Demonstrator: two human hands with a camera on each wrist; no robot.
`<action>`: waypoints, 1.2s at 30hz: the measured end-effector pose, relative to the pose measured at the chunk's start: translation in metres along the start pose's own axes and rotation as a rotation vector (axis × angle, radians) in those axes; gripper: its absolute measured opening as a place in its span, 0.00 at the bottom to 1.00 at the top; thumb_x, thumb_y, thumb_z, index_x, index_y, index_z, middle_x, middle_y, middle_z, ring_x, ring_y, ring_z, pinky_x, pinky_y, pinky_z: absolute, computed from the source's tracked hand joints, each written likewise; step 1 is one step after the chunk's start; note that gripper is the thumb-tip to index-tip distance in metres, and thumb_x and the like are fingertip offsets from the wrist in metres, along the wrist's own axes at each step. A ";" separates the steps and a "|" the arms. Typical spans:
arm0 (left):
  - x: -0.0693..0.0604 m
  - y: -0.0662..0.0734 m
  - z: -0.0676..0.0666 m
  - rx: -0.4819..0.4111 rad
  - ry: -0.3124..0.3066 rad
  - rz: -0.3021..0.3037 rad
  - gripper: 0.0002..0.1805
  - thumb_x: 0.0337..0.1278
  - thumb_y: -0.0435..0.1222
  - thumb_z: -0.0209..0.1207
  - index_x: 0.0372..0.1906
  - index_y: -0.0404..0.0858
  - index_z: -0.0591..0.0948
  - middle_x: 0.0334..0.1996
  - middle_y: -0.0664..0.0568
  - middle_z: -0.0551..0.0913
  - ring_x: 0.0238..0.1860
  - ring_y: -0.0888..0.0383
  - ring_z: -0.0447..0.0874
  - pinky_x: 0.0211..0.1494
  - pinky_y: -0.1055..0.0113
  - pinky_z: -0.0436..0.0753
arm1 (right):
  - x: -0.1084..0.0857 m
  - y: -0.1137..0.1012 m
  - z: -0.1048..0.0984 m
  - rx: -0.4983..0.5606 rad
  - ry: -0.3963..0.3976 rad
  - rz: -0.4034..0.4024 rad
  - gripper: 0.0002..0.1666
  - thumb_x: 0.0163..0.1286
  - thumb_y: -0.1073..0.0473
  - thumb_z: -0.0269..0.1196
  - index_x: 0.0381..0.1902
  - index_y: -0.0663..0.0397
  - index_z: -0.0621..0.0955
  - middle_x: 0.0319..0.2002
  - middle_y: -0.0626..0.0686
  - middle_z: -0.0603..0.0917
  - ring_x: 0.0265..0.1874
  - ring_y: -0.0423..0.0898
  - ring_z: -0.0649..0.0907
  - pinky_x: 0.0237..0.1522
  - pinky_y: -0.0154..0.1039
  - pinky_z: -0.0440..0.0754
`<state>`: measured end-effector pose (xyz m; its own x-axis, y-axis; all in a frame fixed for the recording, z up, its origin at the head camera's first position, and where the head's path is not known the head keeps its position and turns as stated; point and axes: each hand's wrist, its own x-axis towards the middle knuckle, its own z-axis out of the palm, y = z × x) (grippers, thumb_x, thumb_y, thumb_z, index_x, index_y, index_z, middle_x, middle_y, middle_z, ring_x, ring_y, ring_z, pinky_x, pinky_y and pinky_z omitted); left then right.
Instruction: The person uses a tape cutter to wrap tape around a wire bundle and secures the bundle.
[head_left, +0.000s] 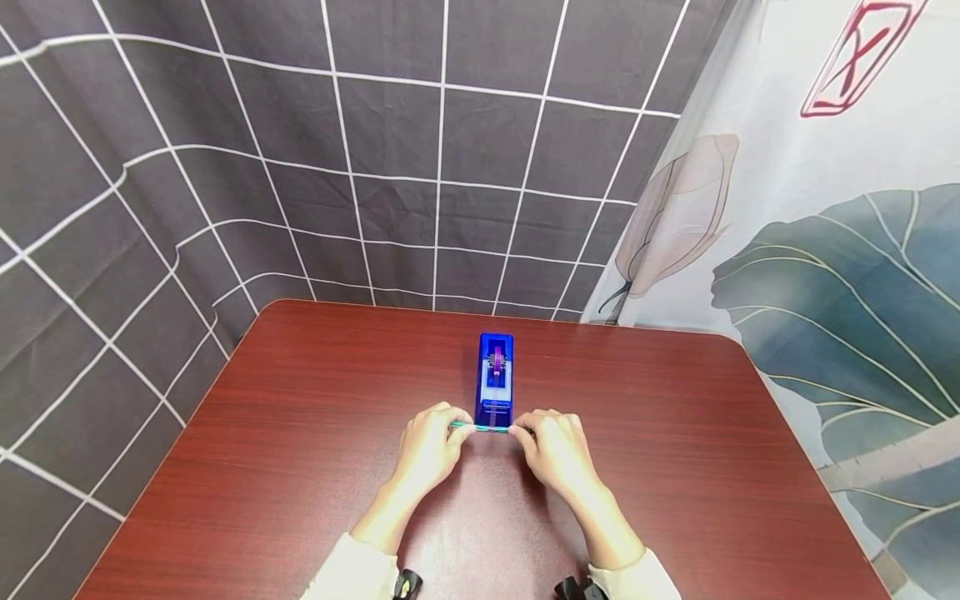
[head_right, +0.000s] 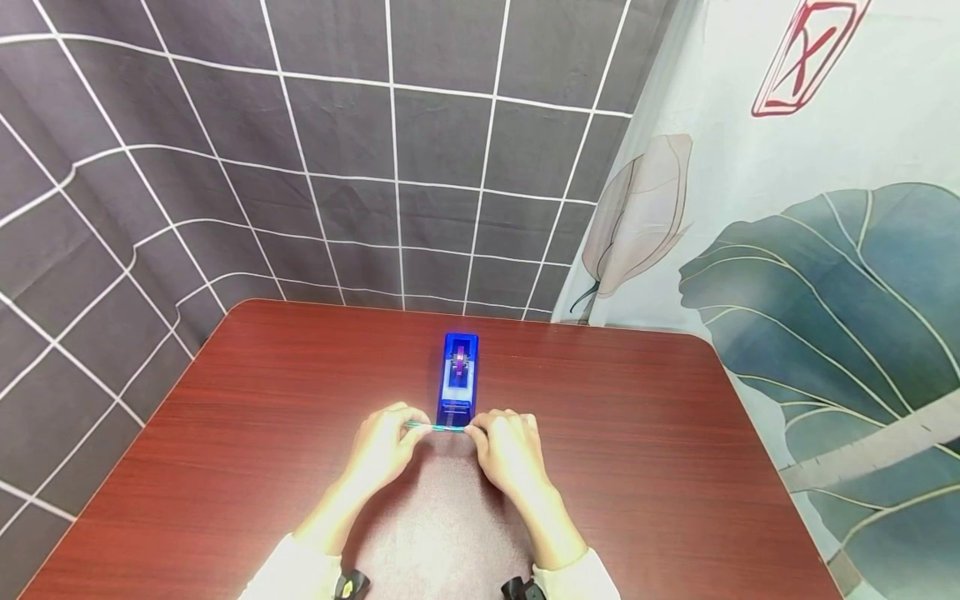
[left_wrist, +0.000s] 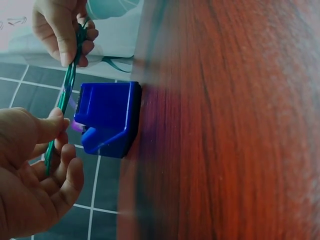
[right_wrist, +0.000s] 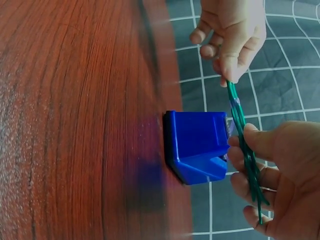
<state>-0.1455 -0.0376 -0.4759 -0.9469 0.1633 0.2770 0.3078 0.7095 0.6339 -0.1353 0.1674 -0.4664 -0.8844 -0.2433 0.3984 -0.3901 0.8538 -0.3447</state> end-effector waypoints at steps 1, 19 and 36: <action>0.000 0.000 0.000 0.000 -0.002 -0.004 0.04 0.60 0.41 0.69 0.32 0.46 0.87 0.28 0.65 0.81 0.28 0.65 0.79 0.31 0.64 0.76 | 0.000 0.000 0.000 0.004 0.003 -0.001 0.04 0.63 0.60 0.72 0.28 0.50 0.87 0.27 0.47 0.86 0.32 0.49 0.86 0.40 0.54 0.77; 0.001 -0.002 0.002 -0.001 0.015 0.003 0.03 0.58 0.40 0.70 0.32 0.50 0.86 0.27 0.64 0.81 0.30 0.63 0.84 0.33 0.61 0.78 | 0.001 0.002 0.000 0.020 0.027 -0.008 0.02 0.61 0.60 0.73 0.29 0.48 0.89 0.27 0.45 0.86 0.27 0.44 0.86 0.38 0.51 0.79; 0.000 -0.001 0.001 -0.010 0.002 -0.023 0.05 0.58 0.44 0.70 0.36 0.49 0.87 0.25 0.60 0.80 0.23 0.67 0.73 0.28 0.66 0.73 | 0.000 0.003 0.003 0.019 0.004 -0.059 0.03 0.64 0.63 0.71 0.32 0.48 0.89 0.26 0.46 0.82 0.29 0.46 0.84 0.35 0.52 0.76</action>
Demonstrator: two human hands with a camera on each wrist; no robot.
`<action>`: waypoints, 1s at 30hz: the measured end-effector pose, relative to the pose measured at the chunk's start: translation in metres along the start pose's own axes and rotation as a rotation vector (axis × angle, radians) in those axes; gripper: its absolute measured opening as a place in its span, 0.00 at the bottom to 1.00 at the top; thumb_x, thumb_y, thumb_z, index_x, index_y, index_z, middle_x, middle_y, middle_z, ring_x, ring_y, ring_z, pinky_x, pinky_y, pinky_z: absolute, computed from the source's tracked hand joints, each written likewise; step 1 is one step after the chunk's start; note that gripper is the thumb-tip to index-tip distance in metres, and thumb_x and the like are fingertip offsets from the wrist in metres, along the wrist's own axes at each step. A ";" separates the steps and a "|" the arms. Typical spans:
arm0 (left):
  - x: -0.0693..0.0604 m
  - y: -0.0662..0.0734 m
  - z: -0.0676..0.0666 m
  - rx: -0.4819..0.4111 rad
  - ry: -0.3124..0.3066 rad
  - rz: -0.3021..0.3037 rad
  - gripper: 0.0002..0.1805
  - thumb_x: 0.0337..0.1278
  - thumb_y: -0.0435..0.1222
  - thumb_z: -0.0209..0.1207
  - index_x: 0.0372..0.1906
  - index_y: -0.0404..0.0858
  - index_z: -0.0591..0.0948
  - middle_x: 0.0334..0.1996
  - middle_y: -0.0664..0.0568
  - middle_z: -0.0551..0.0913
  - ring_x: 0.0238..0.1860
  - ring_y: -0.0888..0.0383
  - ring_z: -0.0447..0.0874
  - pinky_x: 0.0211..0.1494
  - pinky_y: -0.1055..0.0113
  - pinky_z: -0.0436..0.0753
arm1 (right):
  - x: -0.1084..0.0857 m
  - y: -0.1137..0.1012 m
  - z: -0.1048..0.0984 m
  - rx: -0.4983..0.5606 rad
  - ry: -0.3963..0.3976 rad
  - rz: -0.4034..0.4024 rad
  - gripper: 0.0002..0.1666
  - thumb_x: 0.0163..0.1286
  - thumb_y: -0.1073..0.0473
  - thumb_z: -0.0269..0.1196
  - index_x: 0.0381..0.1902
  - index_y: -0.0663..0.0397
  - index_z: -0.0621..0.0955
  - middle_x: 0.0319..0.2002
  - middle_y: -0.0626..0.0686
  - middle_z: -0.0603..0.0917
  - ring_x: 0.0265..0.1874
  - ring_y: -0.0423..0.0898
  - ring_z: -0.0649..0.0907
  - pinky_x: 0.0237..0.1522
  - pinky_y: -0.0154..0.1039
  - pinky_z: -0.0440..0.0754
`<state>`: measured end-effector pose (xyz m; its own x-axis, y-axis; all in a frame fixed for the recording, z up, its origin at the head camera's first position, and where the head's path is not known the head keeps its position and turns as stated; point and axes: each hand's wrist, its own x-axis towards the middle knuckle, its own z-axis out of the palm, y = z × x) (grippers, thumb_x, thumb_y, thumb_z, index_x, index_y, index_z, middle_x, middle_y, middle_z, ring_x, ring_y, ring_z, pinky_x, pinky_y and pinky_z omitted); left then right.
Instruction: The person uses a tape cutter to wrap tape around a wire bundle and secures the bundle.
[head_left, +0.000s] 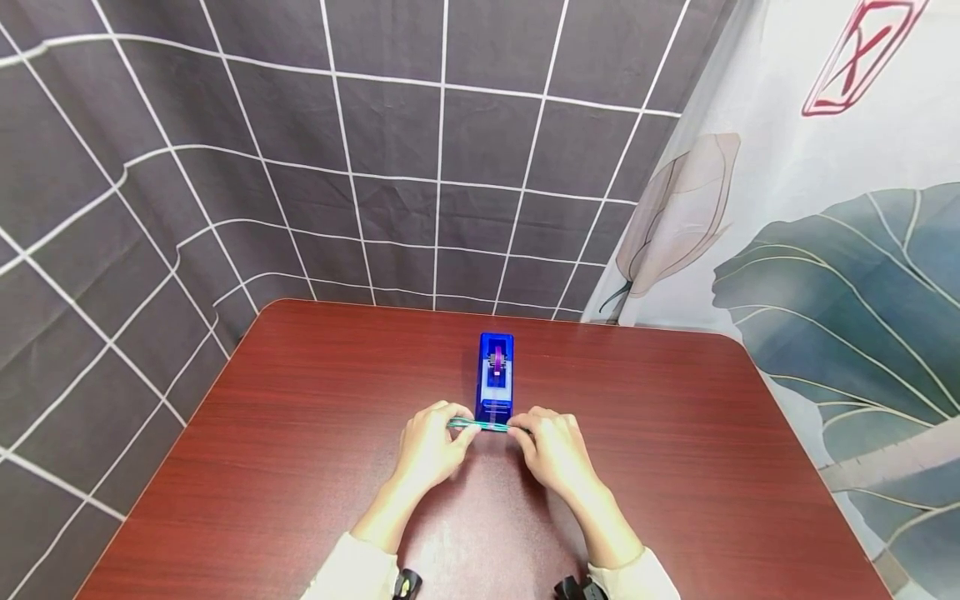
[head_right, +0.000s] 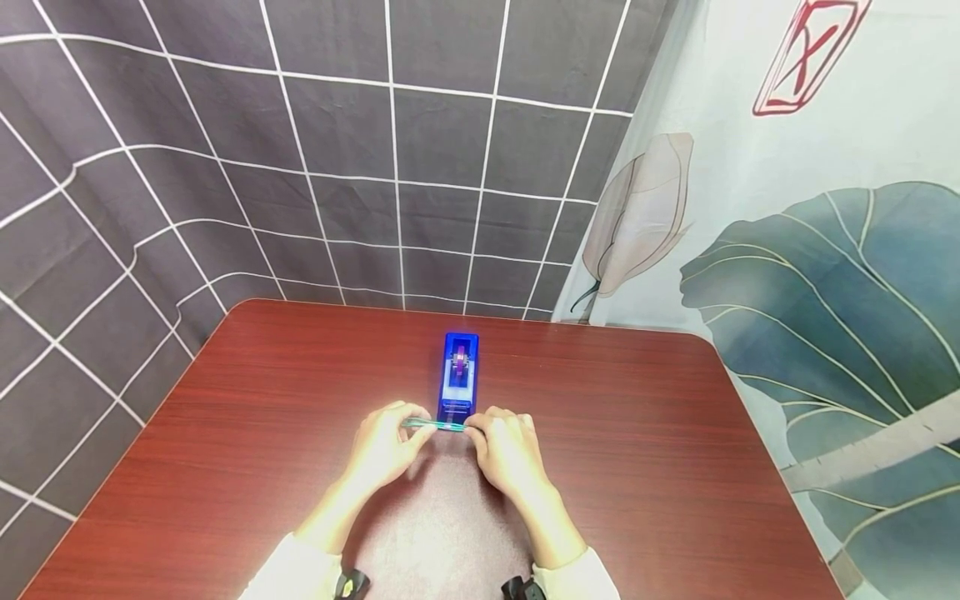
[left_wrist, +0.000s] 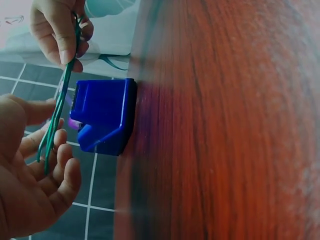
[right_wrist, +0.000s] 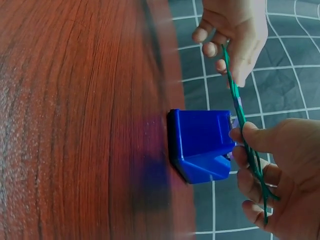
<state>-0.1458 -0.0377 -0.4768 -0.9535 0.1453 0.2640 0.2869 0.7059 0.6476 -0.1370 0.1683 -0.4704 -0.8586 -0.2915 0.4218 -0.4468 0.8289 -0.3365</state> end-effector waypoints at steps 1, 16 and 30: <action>0.000 0.000 0.000 0.003 -0.004 0.001 0.06 0.59 0.45 0.69 0.38 0.49 0.88 0.26 0.59 0.80 0.24 0.66 0.74 0.28 0.65 0.73 | 0.000 0.000 0.000 0.001 0.000 0.001 0.03 0.64 0.62 0.71 0.32 0.48 0.89 0.26 0.46 0.82 0.29 0.46 0.84 0.35 0.52 0.76; 0.003 0.001 0.000 0.037 0.022 -0.048 0.09 0.63 0.46 0.66 0.38 0.49 0.93 0.36 0.49 0.91 0.38 0.44 0.90 0.31 0.54 0.81 | -0.002 0.003 0.005 0.010 0.031 -0.037 0.02 0.61 0.63 0.73 0.30 0.51 0.88 0.26 0.45 0.83 0.28 0.44 0.84 0.33 0.50 0.78; 0.005 0.001 -0.001 -0.005 0.013 -0.075 0.07 0.59 0.46 0.69 0.35 0.50 0.93 0.35 0.54 0.91 0.39 0.48 0.90 0.34 0.54 0.83 | 0.000 0.000 0.003 0.002 -0.040 0.057 0.02 0.65 0.61 0.70 0.32 0.50 0.87 0.29 0.47 0.86 0.31 0.45 0.86 0.40 0.53 0.76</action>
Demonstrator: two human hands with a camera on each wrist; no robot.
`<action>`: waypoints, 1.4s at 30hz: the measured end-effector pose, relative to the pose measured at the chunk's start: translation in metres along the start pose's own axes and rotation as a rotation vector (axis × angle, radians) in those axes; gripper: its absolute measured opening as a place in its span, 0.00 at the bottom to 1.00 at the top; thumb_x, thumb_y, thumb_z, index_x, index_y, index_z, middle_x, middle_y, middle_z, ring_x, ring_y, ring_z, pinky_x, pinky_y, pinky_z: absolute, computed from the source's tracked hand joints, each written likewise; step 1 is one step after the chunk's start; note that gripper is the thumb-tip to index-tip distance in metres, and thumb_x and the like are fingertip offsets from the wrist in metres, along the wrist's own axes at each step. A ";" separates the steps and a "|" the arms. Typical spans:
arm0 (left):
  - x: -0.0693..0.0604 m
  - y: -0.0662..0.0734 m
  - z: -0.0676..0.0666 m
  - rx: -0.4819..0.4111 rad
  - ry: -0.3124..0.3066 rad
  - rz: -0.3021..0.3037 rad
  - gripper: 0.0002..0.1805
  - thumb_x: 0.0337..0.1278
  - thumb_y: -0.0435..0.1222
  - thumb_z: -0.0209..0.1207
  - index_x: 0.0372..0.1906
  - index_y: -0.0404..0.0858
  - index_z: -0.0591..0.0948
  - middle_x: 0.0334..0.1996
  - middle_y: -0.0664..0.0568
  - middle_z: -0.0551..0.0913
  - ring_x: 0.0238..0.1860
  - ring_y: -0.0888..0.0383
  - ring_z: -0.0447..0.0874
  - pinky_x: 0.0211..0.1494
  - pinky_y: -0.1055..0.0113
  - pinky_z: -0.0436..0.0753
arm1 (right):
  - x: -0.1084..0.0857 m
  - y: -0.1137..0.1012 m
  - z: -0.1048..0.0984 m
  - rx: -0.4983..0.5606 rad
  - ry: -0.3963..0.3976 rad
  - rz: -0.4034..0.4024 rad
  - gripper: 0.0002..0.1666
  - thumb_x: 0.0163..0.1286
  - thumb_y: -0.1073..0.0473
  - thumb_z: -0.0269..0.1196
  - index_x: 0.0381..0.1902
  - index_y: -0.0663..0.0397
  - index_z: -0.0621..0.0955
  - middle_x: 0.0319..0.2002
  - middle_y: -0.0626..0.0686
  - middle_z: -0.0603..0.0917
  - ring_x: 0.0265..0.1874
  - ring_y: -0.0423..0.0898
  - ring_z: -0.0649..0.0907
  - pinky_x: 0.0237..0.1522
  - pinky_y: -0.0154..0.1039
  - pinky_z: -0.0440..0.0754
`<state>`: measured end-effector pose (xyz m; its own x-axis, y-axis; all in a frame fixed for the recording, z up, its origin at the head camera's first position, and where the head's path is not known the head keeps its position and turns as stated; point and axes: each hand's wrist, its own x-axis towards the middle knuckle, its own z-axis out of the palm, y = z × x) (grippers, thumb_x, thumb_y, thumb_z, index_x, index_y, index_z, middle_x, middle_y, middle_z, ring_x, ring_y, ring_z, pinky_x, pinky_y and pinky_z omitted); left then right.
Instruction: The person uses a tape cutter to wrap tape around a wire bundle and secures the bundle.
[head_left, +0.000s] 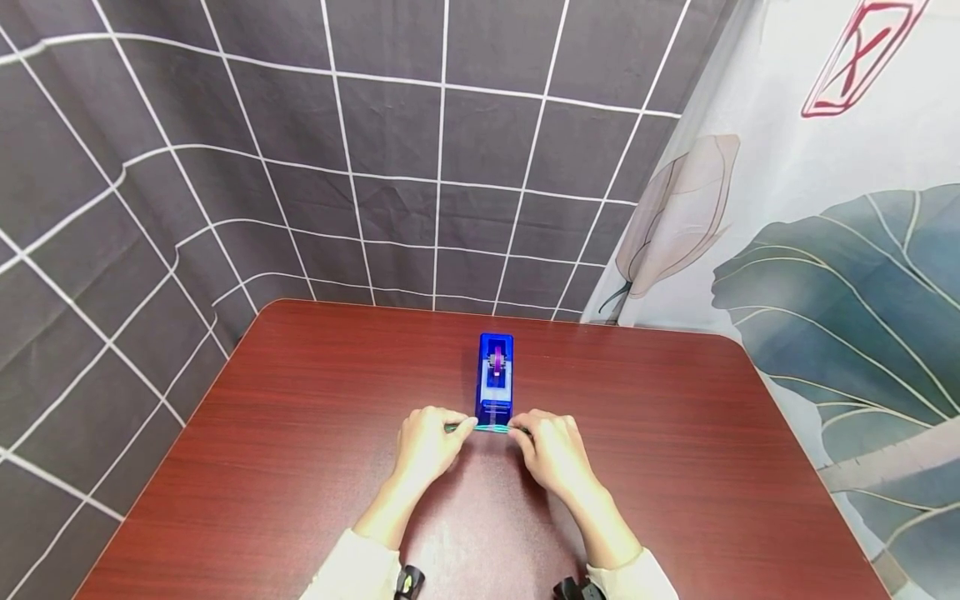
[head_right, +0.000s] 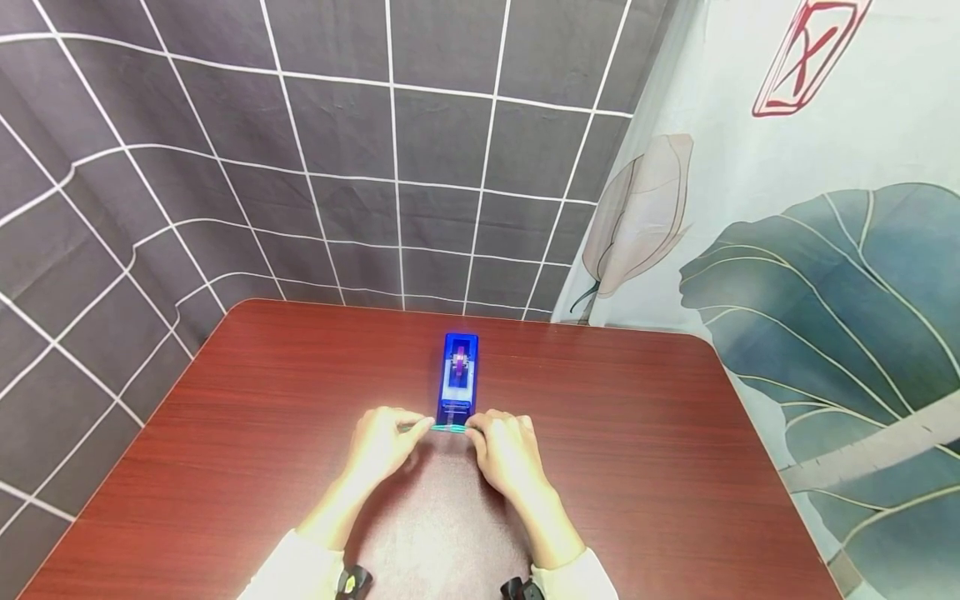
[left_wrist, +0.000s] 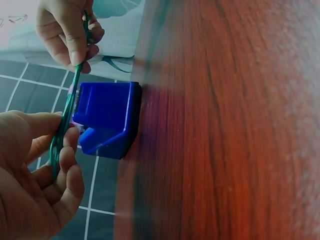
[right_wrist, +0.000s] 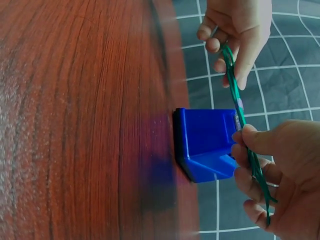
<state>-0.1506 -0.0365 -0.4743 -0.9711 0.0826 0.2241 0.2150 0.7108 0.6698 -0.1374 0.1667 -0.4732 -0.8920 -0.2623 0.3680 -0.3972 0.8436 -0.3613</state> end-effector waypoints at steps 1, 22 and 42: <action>0.000 0.000 0.000 -0.008 0.001 0.002 0.07 0.59 0.46 0.69 0.35 0.49 0.93 0.34 0.54 0.91 0.39 0.49 0.90 0.35 0.54 0.83 | 0.000 0.000 0.000 -0.001 0.002 -0.002 0.01 0.65 0.61 0.70 0.32 0.50 0.87 0.30 0.47 0.86 0.31 0.45 0.86 0.40 0.53 0.76; -0.002 -0.004 0.004 -0.068 0.045 0.102 0.04 0.56 0.39 0.71 0.31 0.43 0.89 0.30 0.55 0.88 0.34 0.52 0.88 0.36 0.55 0.81 | 0.000 -0.002 -0.001 -0.061 -0.012 0.006 0.05 0.67 0.58 0.69 0.34 0.53 0.88 0.30 0.46 0.86 0.32 0.43 0.86 0.43 0.52 0.74; 0.000 -0.006 0.004 -0.093 -0.002 0.107 0.03 0.58 0.38 0.70 0.31 0.44 0.88 0.29 0.59 0.86 0.33 0.59 0.85 0.40 0.56 0.81 | 0.004 0.001 0.003 -0.010 0.033 0.020 0.06 0.67 0.62 0.67 0.29 0.51 0.85 0.27 0.48 0.86 0.30 0.48 0.87 0.36 0.54 0.78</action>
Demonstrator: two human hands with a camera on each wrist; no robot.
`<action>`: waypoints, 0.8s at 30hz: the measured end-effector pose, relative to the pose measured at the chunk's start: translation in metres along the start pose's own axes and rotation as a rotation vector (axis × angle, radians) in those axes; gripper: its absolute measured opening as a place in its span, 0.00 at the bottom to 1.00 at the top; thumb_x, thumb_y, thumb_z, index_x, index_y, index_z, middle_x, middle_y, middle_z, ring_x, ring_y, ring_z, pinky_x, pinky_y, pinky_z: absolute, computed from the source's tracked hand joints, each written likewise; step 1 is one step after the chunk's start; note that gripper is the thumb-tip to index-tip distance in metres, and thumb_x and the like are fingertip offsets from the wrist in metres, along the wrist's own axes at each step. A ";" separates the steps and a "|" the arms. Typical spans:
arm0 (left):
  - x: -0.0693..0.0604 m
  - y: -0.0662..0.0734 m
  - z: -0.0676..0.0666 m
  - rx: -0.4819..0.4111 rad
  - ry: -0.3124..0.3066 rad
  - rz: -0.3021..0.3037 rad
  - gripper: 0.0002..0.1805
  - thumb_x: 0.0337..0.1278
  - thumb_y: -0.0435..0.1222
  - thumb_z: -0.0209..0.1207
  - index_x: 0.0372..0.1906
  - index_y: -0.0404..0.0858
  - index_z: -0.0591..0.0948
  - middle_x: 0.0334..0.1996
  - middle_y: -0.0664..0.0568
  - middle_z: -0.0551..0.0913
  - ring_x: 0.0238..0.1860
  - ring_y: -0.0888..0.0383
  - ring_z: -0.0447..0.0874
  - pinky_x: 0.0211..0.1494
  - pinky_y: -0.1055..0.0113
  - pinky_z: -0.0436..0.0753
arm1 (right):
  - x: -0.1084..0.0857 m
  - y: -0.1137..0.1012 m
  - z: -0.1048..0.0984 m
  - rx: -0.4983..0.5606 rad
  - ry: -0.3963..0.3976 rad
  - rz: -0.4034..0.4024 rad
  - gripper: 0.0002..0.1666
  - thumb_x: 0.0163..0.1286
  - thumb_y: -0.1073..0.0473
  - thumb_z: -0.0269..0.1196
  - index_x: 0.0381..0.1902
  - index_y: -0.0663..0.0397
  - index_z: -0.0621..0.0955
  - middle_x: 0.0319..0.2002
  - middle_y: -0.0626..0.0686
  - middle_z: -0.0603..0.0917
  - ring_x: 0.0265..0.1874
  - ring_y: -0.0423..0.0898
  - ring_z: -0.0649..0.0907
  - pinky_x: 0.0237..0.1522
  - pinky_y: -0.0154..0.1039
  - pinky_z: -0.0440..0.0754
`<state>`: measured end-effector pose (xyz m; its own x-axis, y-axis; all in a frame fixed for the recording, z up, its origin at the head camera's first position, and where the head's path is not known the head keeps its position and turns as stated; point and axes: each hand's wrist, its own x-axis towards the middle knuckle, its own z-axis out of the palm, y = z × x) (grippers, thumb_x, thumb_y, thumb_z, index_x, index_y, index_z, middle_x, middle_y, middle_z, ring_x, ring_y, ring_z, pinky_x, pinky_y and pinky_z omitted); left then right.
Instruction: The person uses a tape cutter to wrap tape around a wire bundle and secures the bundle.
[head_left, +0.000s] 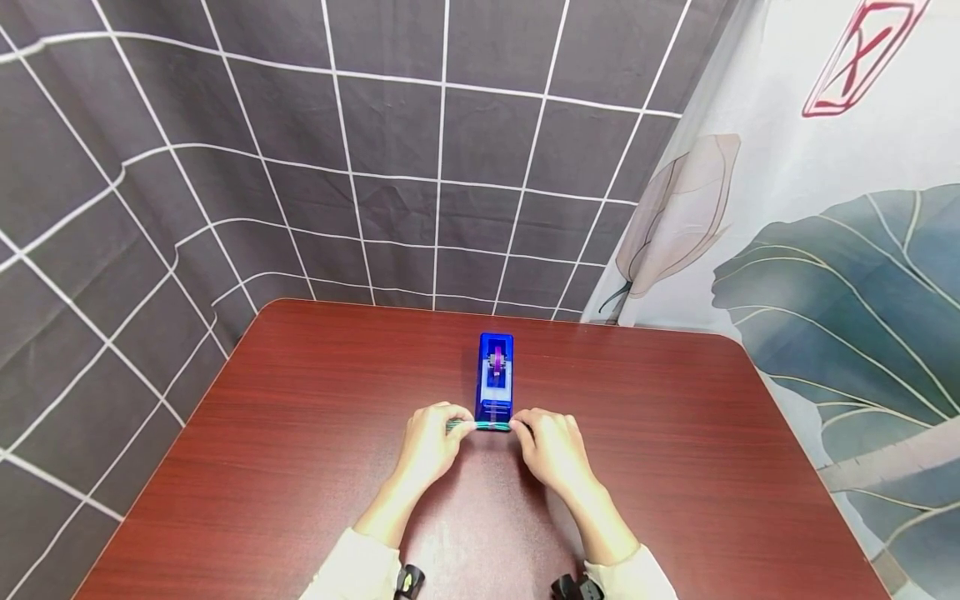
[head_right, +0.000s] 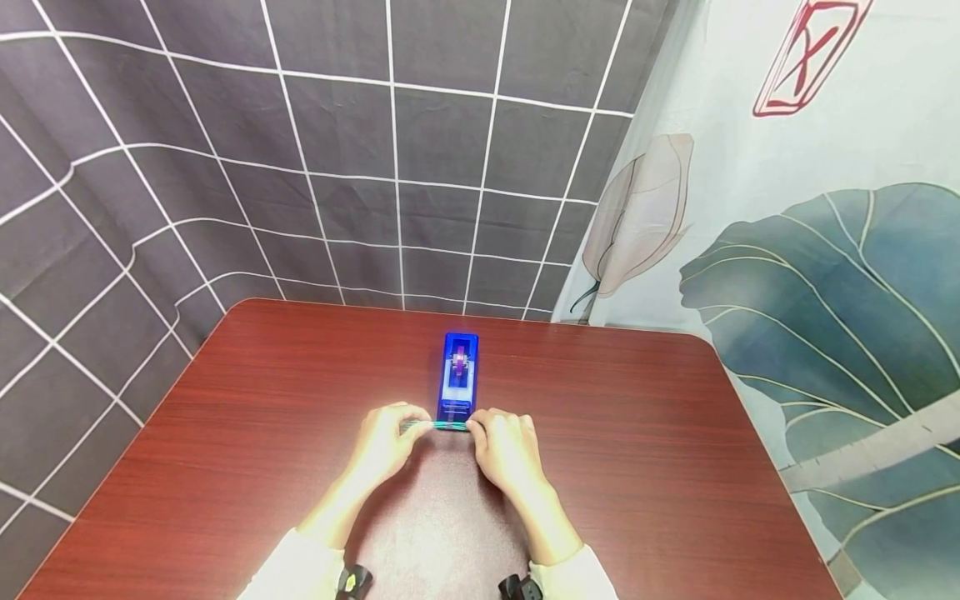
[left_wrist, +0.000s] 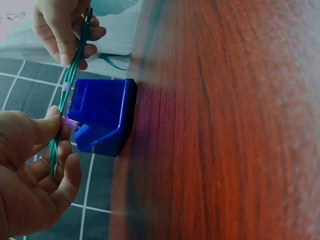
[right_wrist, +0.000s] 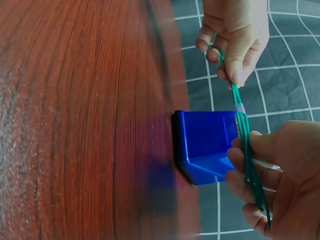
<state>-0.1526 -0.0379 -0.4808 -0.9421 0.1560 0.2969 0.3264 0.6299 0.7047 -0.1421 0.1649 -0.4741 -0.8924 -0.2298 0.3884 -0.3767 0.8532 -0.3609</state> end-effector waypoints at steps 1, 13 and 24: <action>0.000 0.000 0.000 0.000 0.000 0.002 0.03 0.58 0.38 0.70 0.31 0.44 0.88 0.29 0.59 0.86 0.32 0.59 0.84 0.40 0.57 0.81 | 0.000 0.000 0.000 0.000 -0.009 0.010 0.06 0.68 0.62 0.67 0.29 0.51 0.85 0.27 0.48 0.86 0.29 0.48 0.87 0.36 0.54 0.78; 0.001 -0.001 0.003 -0.003 0.010 0.015 0.02 0.56 0.35 0.70 0.30 0.43 0.87 0.29 0.59 0.85 0.33 0.58 0.85 0.41 0.55 0.80 | 0.002 -0.004 -0.004 0.039 -0.041 0.047 0.05 0.69 0.62 0.66 0.31 0.50 0.85 0.26 0.46 0.86 0.27 0.46 0.85 0.33 0.51 0.79; 0.002 -0.001 0.003 -0.019 0.004 -0.021 0.03 0.56 0.34 0.70 0.30 0.45 0.87 0.29 0.60 0.85 0.32 0.60 0.83 0.42 0.55 0.80 | 0.002 -0.003 -0.003 0.071 -0.069 0.108 0.06 0.70 0.61 0.65 0.34 0.53 0.88 0.30 0.49 0.86 0.32 0.49 0.87 0.36 0.52 0.80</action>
<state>-0.1553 -0.0356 -0.4831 -0.9485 0.1394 0.2845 0.3078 0.6185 0.7230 -0.1417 0.1630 -0.4702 -0.9427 -0.1727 0.2856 -0.2924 0.8400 -0.4571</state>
